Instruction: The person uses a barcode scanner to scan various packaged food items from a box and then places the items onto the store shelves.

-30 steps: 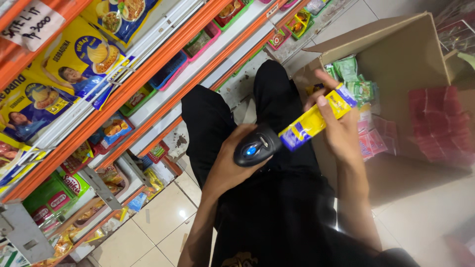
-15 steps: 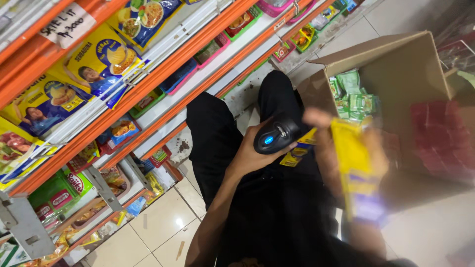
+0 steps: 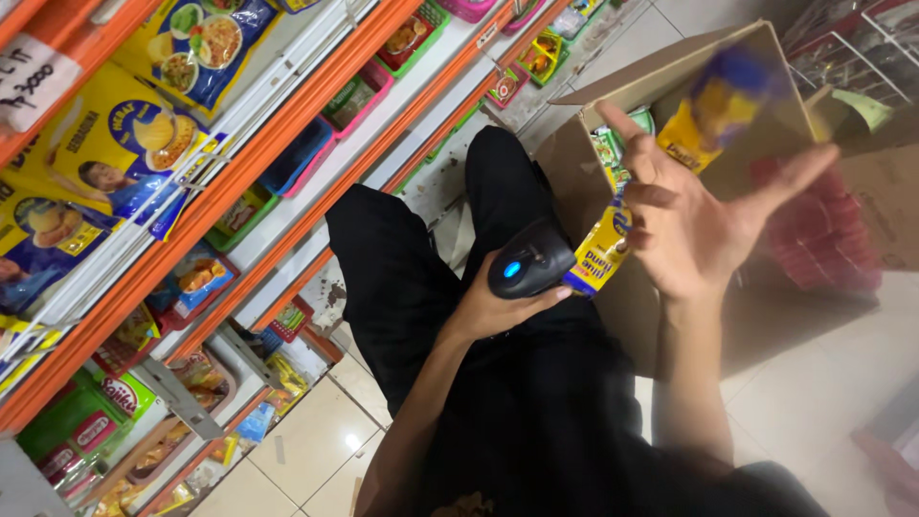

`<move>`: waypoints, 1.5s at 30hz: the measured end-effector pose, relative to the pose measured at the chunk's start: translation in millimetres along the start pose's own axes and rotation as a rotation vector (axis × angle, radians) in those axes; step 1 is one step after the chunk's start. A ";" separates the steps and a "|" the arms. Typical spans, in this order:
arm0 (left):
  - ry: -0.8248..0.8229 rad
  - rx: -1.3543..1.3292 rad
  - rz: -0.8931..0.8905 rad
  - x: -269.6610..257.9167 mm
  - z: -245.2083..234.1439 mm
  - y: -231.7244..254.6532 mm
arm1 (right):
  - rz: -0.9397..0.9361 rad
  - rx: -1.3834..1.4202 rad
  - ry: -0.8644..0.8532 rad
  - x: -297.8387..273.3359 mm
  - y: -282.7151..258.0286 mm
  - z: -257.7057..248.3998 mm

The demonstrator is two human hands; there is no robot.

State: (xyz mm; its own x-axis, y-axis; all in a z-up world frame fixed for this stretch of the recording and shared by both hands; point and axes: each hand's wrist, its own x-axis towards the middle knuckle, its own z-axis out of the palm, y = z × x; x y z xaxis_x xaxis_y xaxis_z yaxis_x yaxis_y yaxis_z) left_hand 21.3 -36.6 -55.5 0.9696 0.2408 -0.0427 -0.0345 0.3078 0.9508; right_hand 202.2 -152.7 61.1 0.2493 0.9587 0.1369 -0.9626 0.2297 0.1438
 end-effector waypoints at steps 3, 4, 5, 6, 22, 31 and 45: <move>0.072 0.184 -0.019 -11.5 -2.7 15.5 | -0.081 -0.270 -0.043 -16.6 -2.1 -2.7; 0.123 0.199 0.034 -15.5 -2.0 24.6 | -0.153 -0.666 0.086 -22.6 -2.5 -2.7; 0.173 0.214 0.086 -19.5 -1.7 35.5 | -0.222 -1.060 0.220 -27.4 -1.8 -2.9; 0.174 0.216 0.083 -21.4 -3.0 47.5 | -0.222 -1.056 0.221 -29.2 -1.2 -3.1; 0.667 0.094 0.151 -45.6 -5.1 83.9 | 0.394 -1.728 0.152 -6.5 80.1 -74.8; 0.783 0.094 0.183 -60.9 -16.4 75.0 | 0.445 -1.493 0.092 2.4 88.0 -66.9; 0.475 0.297 0.528 -72.9 -23.3 73.5 | 0.352 -0.899 0.441 -10.0 77.5 -91.3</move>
State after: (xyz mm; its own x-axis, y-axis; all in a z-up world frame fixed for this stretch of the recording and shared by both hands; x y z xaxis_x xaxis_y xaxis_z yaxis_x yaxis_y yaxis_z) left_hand -57.6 -10.1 10.3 0.6319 0.6773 0.3767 -0.3329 -0.2018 0.9211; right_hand 115.4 -129.2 -18.6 0.0539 0.9299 -0.3638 -0.7429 -0.2061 -0.6369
